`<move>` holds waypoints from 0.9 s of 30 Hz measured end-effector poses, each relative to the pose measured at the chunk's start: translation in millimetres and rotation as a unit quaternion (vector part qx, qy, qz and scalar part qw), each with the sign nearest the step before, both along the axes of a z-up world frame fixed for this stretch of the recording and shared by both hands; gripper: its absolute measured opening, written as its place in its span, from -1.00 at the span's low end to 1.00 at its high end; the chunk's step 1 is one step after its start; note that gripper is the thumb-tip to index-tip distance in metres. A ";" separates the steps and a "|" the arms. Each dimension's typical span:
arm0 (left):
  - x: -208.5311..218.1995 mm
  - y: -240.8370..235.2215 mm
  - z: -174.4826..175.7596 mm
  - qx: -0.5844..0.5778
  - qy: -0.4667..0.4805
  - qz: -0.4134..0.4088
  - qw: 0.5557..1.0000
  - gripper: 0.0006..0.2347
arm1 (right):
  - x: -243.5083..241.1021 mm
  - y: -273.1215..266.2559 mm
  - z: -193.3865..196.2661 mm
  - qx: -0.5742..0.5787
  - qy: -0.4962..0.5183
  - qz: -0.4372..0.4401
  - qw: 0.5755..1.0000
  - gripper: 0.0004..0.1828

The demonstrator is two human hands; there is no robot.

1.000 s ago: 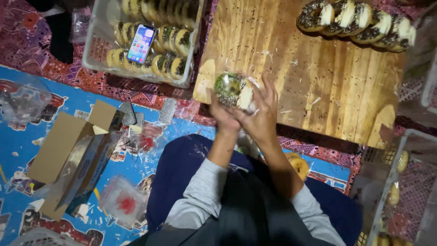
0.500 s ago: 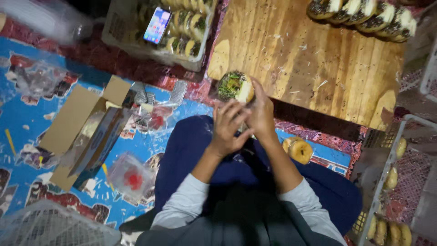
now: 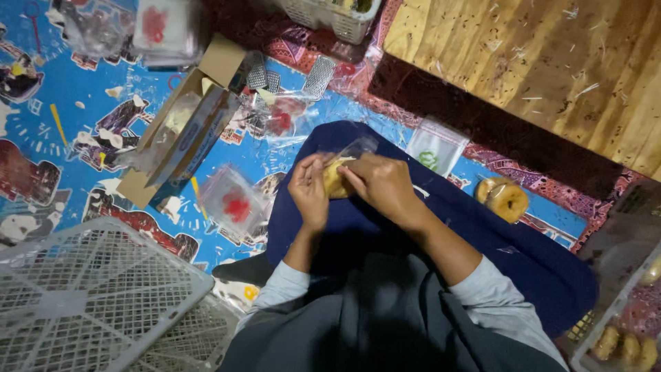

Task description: The person sits on the floor and repeatedly picks up donuts from a wooden board, places them into clear plastic bags, and sets the packaged donuts into a white crate. The person handles both plain and chocolate-frosted donuts.

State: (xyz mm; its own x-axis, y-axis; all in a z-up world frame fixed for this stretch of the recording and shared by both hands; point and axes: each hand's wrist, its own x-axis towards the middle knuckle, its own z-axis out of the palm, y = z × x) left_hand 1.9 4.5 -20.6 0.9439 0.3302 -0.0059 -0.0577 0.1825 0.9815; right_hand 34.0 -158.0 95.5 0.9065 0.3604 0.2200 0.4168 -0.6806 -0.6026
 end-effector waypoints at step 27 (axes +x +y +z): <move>-17.5 -40.5 45.5 0.091 -0.012 -0.001 0.996 -0.87 | 37.6 -49.9 -44.9 0.107 0.045 -0.165 0.979 -0.50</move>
